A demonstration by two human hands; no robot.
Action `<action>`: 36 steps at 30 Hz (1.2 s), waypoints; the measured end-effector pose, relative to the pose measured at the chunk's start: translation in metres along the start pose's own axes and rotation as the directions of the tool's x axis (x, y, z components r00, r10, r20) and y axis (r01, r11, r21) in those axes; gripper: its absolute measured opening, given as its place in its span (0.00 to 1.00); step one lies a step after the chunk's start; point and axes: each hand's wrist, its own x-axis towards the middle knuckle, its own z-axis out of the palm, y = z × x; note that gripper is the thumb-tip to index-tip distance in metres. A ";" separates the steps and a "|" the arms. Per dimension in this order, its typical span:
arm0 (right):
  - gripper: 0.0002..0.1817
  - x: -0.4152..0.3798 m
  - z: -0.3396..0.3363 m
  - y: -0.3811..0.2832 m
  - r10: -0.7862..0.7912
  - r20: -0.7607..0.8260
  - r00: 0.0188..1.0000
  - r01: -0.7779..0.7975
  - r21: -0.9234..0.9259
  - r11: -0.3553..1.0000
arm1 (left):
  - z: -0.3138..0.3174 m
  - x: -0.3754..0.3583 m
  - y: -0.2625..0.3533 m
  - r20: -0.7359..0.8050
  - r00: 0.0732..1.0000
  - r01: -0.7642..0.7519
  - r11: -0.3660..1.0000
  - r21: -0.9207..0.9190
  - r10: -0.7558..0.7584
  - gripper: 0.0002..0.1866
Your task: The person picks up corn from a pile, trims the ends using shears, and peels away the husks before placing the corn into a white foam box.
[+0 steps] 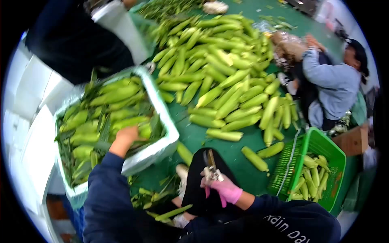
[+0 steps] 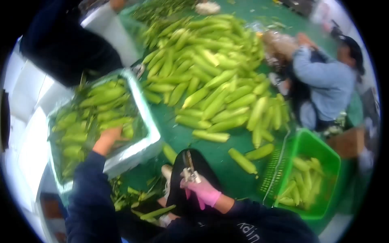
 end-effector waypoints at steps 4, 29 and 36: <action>0.29 -0.003 -0.007 -0.004 0.166 -0.043 0.985 -0.162 0.090 0.983 | 0.006 -0.037 -0.018 -0.112 0.985 -0.157 0.959 -0.236 0.133 0.46; 0.38 0.021 0.196 -0.004 0.223 0.698 0.681 0.602 -0.706 0.373 | 0.164 -0.425 0.039 -0.076 0.991 -0.128 -0.662 -0.738 -0.106 0.40; 0.24 0.014 0.194 -0.018 0.188 0.823 0.536 0.831 -0.553 0.051 | 0.179 -0.427 0.055 -0.237 0.971 -0.222 -0.310 -0.924 0.011 0.44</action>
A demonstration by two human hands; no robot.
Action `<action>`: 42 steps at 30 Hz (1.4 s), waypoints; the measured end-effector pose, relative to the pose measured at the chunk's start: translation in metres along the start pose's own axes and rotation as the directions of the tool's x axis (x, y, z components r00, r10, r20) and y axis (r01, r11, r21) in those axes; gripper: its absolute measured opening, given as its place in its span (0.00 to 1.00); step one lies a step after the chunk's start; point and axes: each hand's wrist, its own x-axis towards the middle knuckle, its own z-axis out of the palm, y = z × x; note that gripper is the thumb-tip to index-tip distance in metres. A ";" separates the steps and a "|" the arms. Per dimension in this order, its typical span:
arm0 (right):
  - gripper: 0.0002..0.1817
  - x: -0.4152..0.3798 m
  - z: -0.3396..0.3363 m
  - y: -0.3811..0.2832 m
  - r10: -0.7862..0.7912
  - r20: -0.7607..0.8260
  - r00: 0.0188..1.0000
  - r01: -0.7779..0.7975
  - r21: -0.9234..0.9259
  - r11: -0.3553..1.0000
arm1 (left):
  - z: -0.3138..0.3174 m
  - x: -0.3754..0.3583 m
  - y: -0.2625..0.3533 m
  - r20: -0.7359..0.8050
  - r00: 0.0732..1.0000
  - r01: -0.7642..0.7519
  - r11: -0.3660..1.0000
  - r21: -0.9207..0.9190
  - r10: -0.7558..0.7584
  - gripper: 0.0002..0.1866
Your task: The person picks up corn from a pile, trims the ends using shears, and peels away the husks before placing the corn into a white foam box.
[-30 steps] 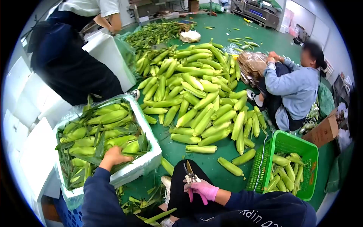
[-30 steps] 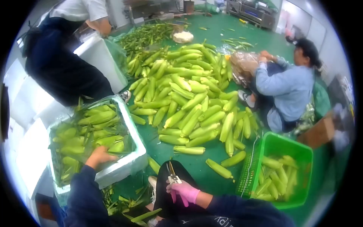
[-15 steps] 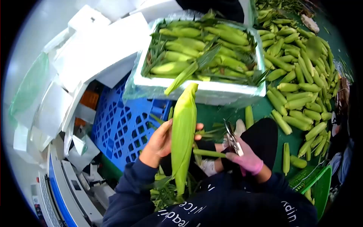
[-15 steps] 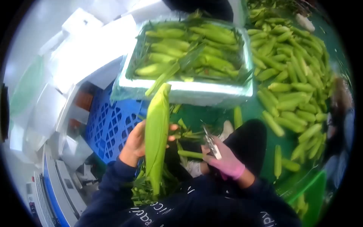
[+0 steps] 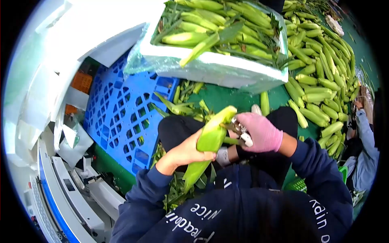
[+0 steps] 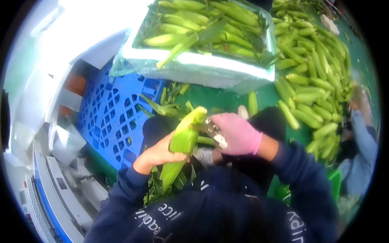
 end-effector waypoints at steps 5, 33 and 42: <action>0.20 -0.014 0.017 0.002 0.184 0.059 0.981 -0.188 0.087 0.978 | 0.001 -0.006 -0.009 0.012 0.989 0.148 0.947 -0.287 -0.151 0.48; 0.25 -0.005 0.127 0.036 0.090 0.676 0.731 -0.488 0.610 -0.624 | -0.057 -0.082 -0.010 -0.681 0.311 -0.122 0.739 0.663 0.663 0.34; 0.23 -0.006 0.105 -0.012 0.043 0.275 0.961 -0.171 0.706 -0.687 | 0.024 -0.001 0.023 -0.019 0.913 -0.148 0.374 0.915 0.408 0.35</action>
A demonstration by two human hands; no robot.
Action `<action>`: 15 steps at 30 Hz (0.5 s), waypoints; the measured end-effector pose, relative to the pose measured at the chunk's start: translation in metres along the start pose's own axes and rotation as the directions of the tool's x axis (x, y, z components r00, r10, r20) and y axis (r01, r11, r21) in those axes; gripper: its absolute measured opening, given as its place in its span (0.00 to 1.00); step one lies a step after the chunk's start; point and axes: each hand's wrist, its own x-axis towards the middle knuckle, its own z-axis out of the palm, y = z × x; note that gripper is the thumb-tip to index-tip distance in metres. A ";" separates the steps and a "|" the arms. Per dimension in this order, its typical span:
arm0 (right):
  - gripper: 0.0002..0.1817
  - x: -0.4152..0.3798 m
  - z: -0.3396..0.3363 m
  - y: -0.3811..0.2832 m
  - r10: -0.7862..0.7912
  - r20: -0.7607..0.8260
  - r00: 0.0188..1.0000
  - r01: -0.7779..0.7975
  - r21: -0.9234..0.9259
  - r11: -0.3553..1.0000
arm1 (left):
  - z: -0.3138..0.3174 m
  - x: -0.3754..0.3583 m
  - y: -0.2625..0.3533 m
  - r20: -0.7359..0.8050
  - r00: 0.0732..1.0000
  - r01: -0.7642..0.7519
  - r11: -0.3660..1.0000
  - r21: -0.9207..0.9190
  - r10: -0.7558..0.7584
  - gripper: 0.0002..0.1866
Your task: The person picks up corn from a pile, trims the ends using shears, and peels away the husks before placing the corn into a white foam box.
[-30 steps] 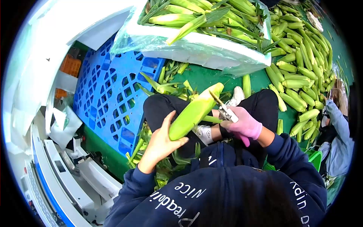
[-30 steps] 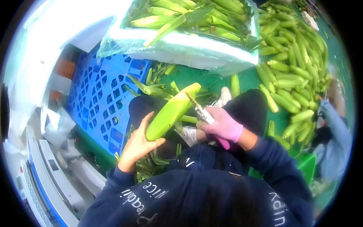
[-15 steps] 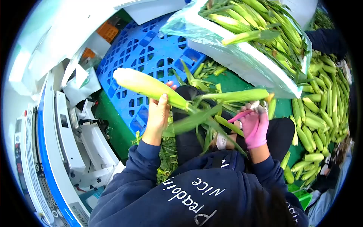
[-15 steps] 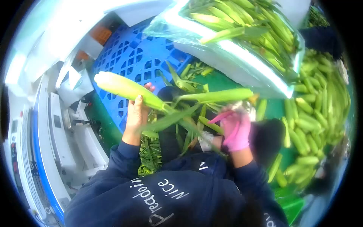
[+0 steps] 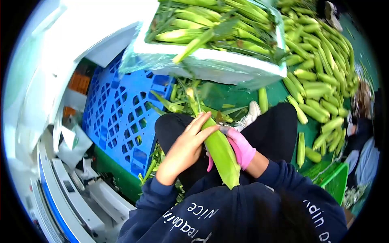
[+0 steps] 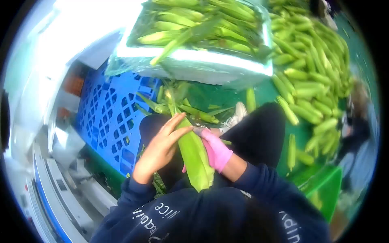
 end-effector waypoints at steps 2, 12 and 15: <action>0.25 -0.003 -0.013 0.003 -0.082 -0.230 0.970 0.056 -0.119 0.991 | -0.012 -0.008 -0.014 0.118 0.992 0.046 0.999 -0.014 -0.044 0.34; 0.24 0.001 0.009 0.015 -0.632 -0.286 0.720 0.188 -0.797 0.574 | 0.071 -0.008 -0.009 -0.386 0.853 0.313 0.936 -0.161 -0.352 0.25; 0.37 -0.005 0.013 0.026 -0.780 -0.178 0.600 -0.134 -0.983 0.122 | 0.080 0.008 0.002 -0.021 0.783 0.391 0.520 -0.760 -0.621 0.26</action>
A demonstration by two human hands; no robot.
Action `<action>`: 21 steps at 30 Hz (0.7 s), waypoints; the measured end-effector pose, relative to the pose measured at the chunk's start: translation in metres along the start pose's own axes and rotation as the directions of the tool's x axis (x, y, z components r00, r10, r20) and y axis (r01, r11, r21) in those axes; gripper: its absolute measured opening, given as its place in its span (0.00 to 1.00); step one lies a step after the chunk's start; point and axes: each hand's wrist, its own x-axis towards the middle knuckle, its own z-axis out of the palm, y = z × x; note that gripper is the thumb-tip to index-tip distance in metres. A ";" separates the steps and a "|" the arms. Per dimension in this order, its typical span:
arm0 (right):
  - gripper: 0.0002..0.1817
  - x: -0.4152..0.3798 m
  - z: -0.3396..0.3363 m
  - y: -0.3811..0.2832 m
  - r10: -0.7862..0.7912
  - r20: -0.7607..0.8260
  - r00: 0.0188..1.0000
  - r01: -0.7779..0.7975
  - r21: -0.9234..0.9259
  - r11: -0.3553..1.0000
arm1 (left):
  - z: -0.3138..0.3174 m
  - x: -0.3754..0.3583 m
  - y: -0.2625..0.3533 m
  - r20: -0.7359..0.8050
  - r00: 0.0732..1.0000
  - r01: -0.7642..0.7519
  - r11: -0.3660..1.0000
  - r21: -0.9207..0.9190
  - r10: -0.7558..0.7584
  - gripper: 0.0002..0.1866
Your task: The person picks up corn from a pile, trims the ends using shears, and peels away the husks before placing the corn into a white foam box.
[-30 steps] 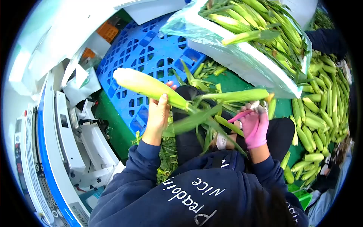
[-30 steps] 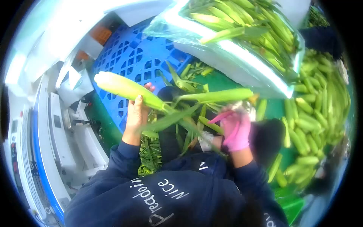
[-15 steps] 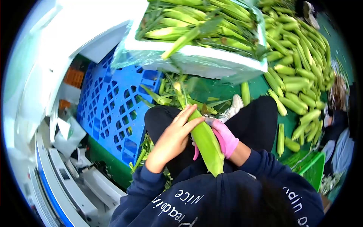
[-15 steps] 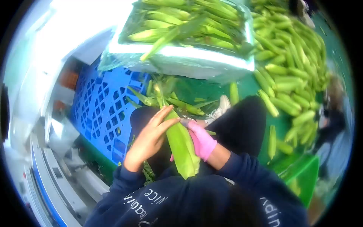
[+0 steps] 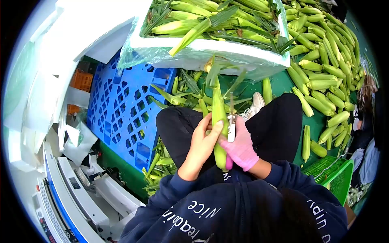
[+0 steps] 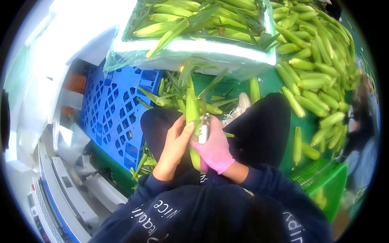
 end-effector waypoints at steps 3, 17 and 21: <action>0.40 0.001 -0.031 -0.018 -0.252 0.172 0.953 0.289 -0.246 0.925 | -0.008 0.015 -0.014 0.156 0.979 0.182 0.898 -0.402 -0.129 0.24; 0.29 0.029 -0.108 -0.010 -0.195 0.603 0.773 0.296 -0.072 0.952 | -0.004 0.020 0.001 0.569 0.796 0.427 0.859 -0.283 -0.208 0.25; 0.24 0.037 -0.106 -0.002 -0.372 0.641 0.671 0.562 -0.113 0.819 | -0.015 0.017 0.009 0.670 0.709 0.477 0.848 -0.230 -0.218 0.24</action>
